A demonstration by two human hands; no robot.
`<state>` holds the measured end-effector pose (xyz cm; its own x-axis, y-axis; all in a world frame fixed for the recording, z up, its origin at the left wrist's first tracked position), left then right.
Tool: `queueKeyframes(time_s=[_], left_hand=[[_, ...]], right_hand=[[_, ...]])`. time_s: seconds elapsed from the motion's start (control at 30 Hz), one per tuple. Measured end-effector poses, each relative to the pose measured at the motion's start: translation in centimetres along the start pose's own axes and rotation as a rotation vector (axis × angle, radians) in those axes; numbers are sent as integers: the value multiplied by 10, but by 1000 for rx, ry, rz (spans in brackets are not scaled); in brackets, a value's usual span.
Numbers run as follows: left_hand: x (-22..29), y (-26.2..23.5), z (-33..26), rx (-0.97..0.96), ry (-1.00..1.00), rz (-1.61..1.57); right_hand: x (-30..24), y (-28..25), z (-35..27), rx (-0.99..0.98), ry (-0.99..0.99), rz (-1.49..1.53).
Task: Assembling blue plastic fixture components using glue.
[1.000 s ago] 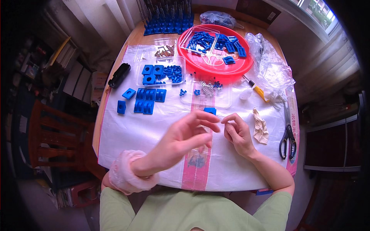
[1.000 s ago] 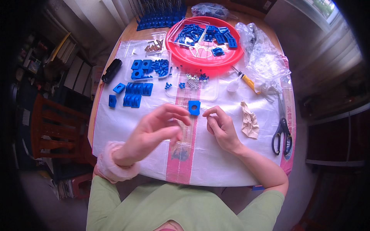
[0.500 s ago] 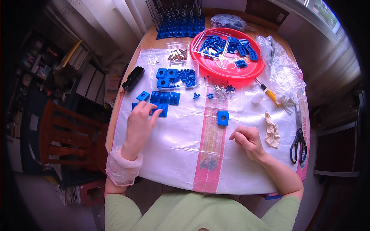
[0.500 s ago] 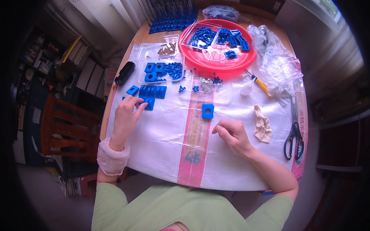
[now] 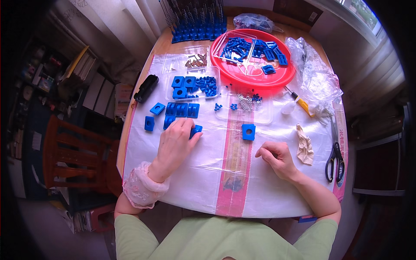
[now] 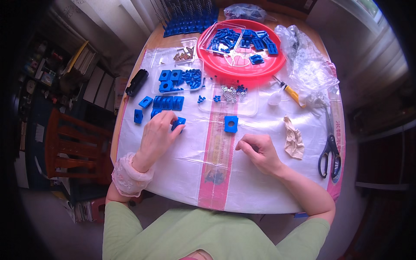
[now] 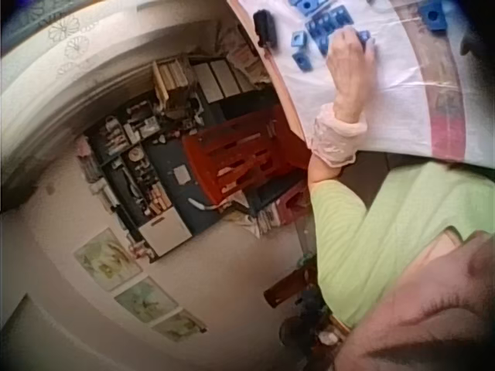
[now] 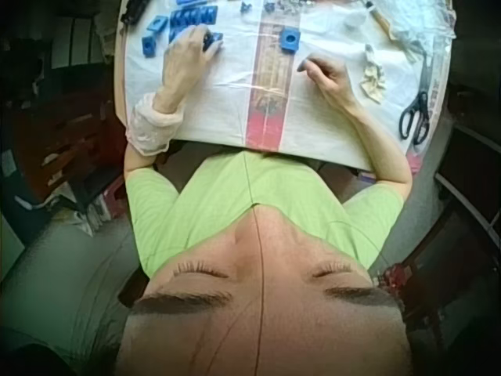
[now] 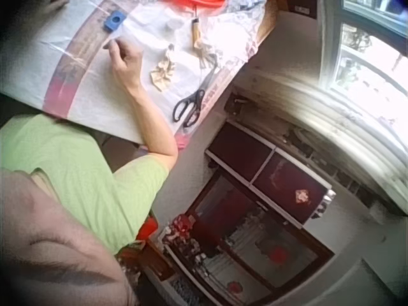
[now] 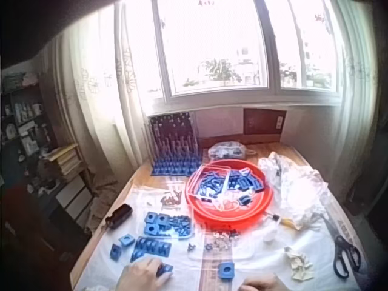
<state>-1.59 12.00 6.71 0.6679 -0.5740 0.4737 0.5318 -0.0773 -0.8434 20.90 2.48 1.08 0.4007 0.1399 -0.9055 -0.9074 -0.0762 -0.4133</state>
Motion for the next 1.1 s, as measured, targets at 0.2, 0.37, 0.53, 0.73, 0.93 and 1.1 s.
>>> queueKeyframes(time_s=[0.2, 0.37, 0.53, 0.73, 0.93, 1.1], left_hand=[[9, 18, 12, -82, -32, 2], [26, 21, 16, -71, 44, 60], [62, 22, 25, -80, 210, 20], [83, 60, 34, -148, 282, -257], [87, 73, 36, -152, 299, -227], [86, 73, 38, -186, 270, -264]], right_hand=[[-3, 0, 1, -4, 0, -24], [-4, 0, 1, -9, 1, -24], [-7, -2, 1, -10, -15, -43], [-10, -1, 1, -27, 15, -55], [-9, -1, 1, 0, 7, -43], [-5, -2, 0, -17, 32, -37]])
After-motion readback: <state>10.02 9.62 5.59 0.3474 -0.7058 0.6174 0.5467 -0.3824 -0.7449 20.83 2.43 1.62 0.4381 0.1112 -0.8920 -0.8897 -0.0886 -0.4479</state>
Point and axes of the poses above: each hand's wrist, its own z-axis towards the middle knuckle, its own y-axis out of the palm, x = y × z, the point moved 10 cm from there along z, towards the middle knuckle, and after that the axes turned 11 degrees about -z, right-handed, at the moved point
